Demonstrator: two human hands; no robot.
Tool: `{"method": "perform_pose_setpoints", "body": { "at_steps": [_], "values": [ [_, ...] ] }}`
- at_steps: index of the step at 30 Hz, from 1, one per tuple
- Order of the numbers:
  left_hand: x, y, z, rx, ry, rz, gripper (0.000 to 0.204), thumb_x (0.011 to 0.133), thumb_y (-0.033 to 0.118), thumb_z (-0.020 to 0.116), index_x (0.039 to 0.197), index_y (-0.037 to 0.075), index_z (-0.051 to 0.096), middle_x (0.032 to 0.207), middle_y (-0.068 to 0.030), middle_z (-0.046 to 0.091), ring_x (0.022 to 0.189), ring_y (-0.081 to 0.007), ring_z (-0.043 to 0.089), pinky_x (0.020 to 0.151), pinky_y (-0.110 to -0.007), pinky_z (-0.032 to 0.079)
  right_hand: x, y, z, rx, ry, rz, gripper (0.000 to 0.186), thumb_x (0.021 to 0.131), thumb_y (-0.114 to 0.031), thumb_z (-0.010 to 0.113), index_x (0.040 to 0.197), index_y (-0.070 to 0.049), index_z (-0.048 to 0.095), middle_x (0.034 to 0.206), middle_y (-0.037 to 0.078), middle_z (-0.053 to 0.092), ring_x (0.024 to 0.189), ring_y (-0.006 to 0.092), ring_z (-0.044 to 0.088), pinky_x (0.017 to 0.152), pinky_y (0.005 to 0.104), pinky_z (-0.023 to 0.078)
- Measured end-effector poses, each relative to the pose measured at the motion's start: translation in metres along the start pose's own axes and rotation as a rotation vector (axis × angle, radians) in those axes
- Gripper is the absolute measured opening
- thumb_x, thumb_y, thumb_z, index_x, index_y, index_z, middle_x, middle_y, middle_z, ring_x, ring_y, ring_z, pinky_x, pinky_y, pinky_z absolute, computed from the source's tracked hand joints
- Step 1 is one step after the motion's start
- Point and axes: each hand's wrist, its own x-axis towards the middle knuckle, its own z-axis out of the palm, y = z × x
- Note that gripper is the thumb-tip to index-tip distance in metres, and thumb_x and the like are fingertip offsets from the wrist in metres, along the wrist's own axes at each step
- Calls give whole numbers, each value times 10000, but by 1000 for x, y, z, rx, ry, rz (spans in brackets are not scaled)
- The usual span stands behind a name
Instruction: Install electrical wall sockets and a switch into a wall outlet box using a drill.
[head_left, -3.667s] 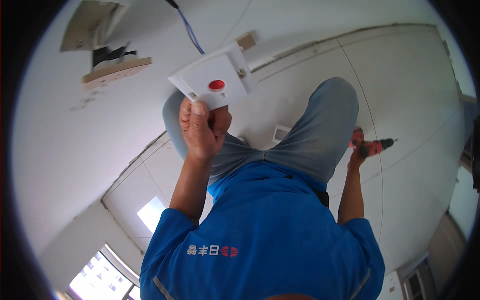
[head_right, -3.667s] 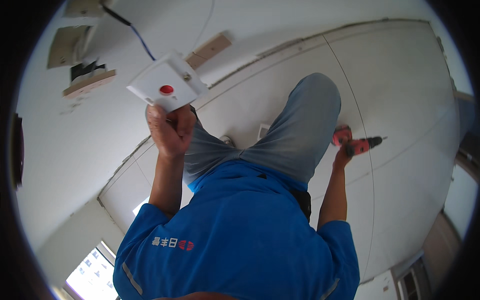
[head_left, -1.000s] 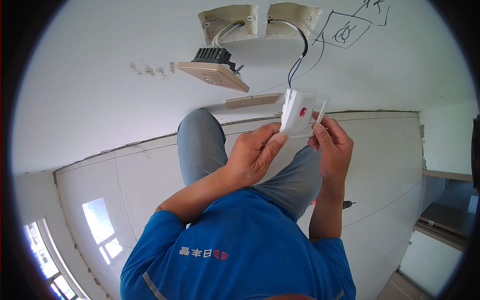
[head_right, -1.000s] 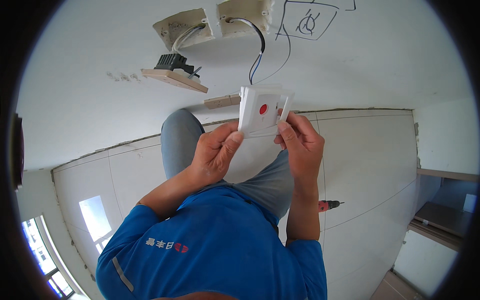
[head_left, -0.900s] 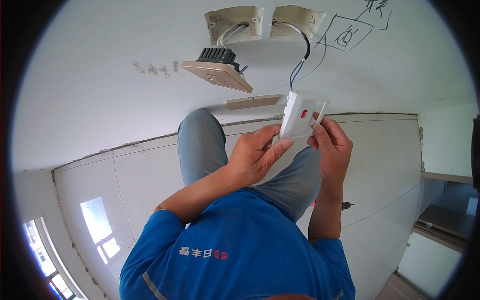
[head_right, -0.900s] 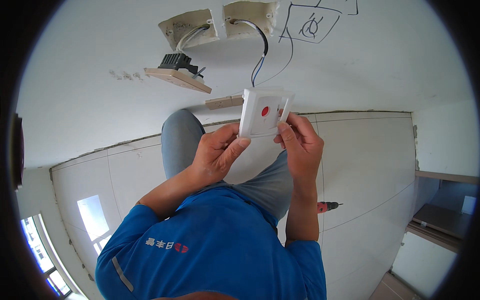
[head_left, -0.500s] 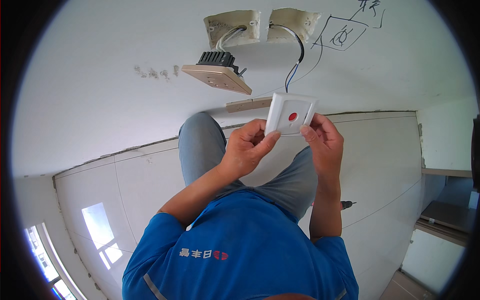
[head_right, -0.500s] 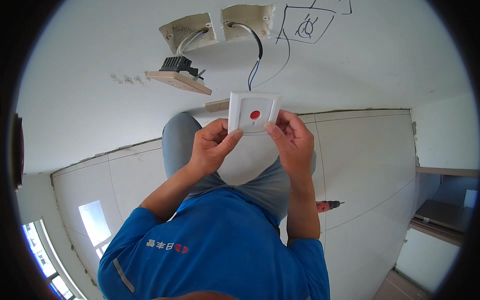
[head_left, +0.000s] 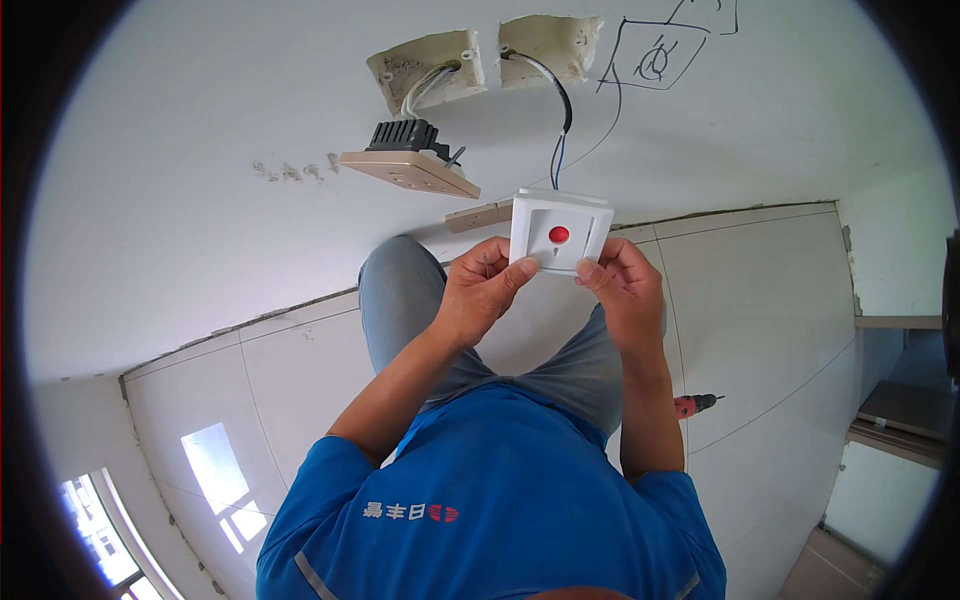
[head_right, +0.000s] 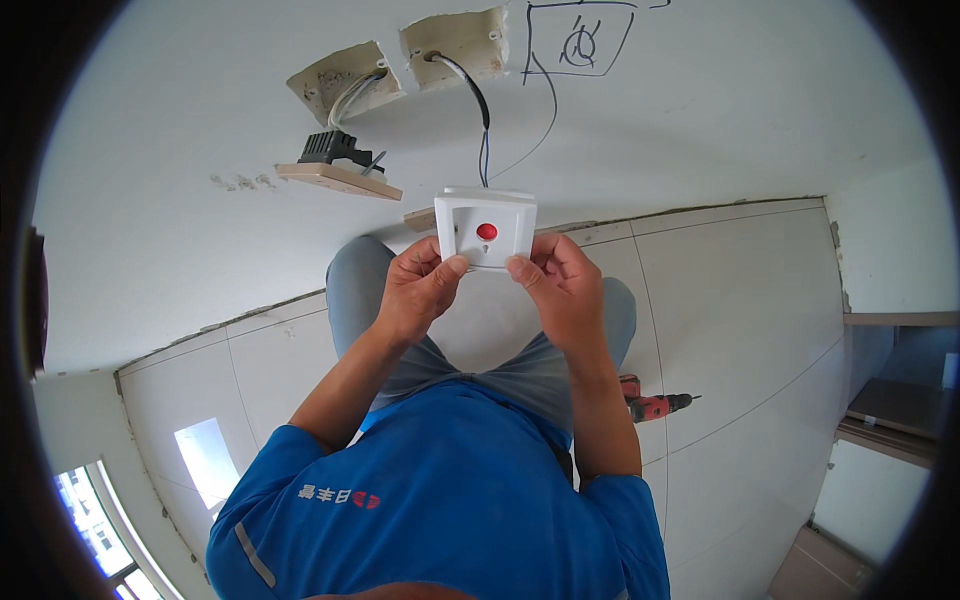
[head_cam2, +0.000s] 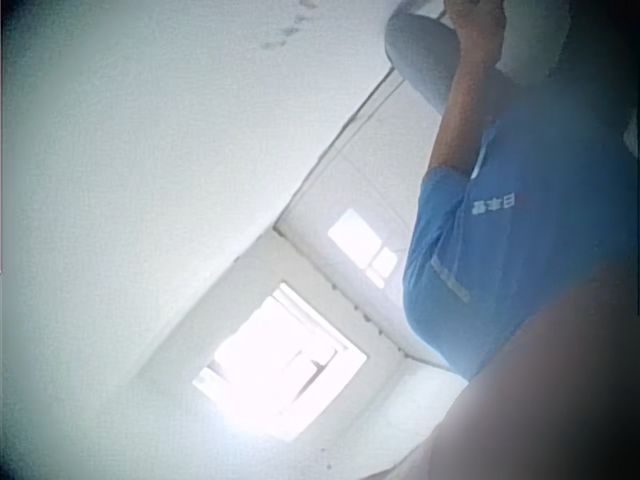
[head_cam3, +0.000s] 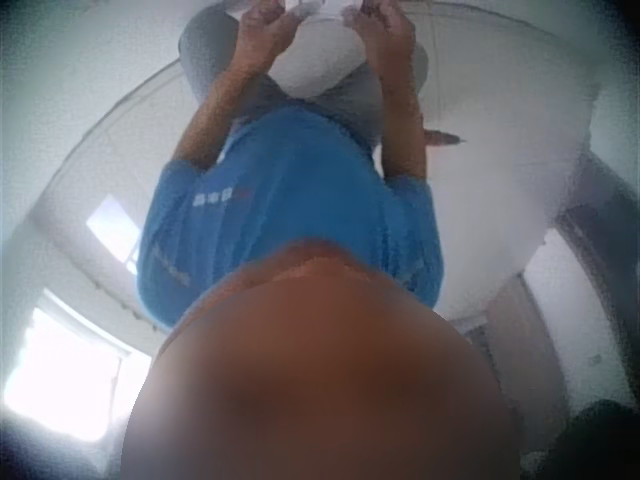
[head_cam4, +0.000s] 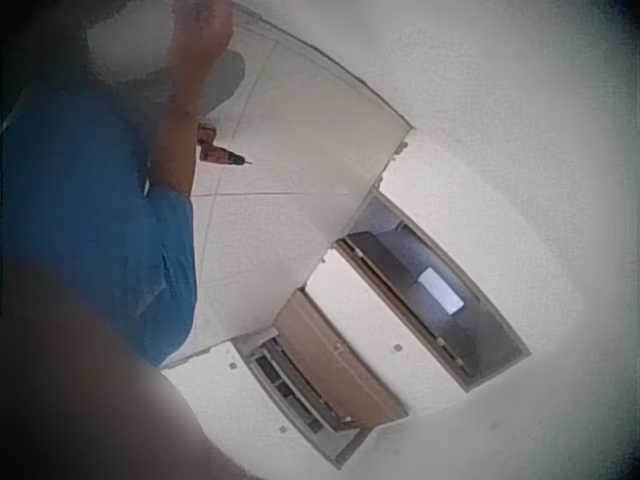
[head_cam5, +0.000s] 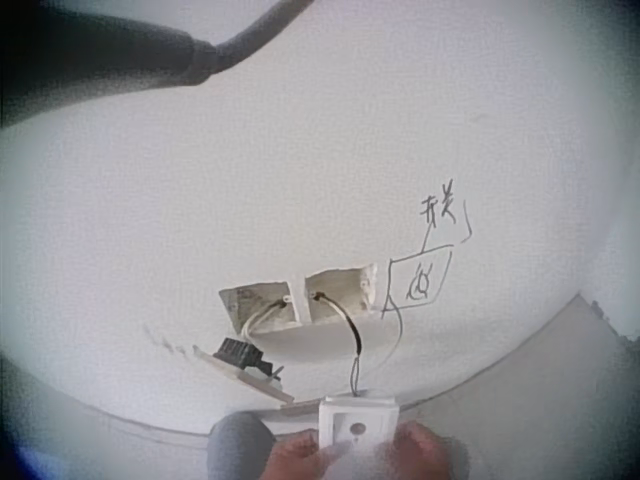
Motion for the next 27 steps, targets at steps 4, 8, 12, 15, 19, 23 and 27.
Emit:
{"method": "perform_pose_setpoints", "body": {
  "at_steps": [4,8,12,15,19,23,27],
  "values": [
    [3,3,-10,-37,-98,-87,177,1025,249,683,999,75,692,786,59,608,631,9,431,541,-179,316,0,5,-3,59,-1,-6,173,988,-133,708,1049,19,652,900,17,669,819,55,582,760,222,475],
    [7,4,-5,1,22,-9,138,1018,194,690,1043,60,671,767,53,607,614,9,438,543,-177,348,2,17,-1,-80,17,-106,174,987,-148,711,1018,13,655,893,11,666,806,58,572,754,231,479],
    [15,1,7,118,149,249,150,983,88,716,1112,46,651,849,30,648,616,5,445,557,-184,392,3,25,-8,-214,-1,-147,186,995,-94,683,1112,43,638,993,53,686,896,91,604,848,253,489],
    [19,5,0,217,136,317,203,954,37,734,1140,50,653,970,9,669,634,1,438,564,-190,399,4,24,-14,-424,31,-266,164,956,-73,718,1071,26,656,973,51,692,880,107,610,818,256,492],
    [26,7,-11,318,10,425,242,946,-33,702,1167,44,643,1170,-49,635,885,-87,574,763,-230,491,8,18,-19,-623,112,-448,161,884,-51,764,1014,-12,676,970,86,714,869,191,659,757,301,520],
    [33,0,-13,426,-62,628,243,906,-34,743,1108,77,667,1096,-15,653,644,-21,426,548,-202,366,15,17,-28,-692,136,-579,182,848,-6,765,1011,-19,687,1005,117,729,922,263,700,783,346,555],
    [30,-3,-17,556,-96,615,219,896,-49,737,1055,76,652,1077,-41,661,673,-52,481,565,-216,393,19,22,-34,-697,94,-525,203,836,-2,766,1026,-16,693,1031,119,727,937,279,700,819,359,561]
  ]
}}
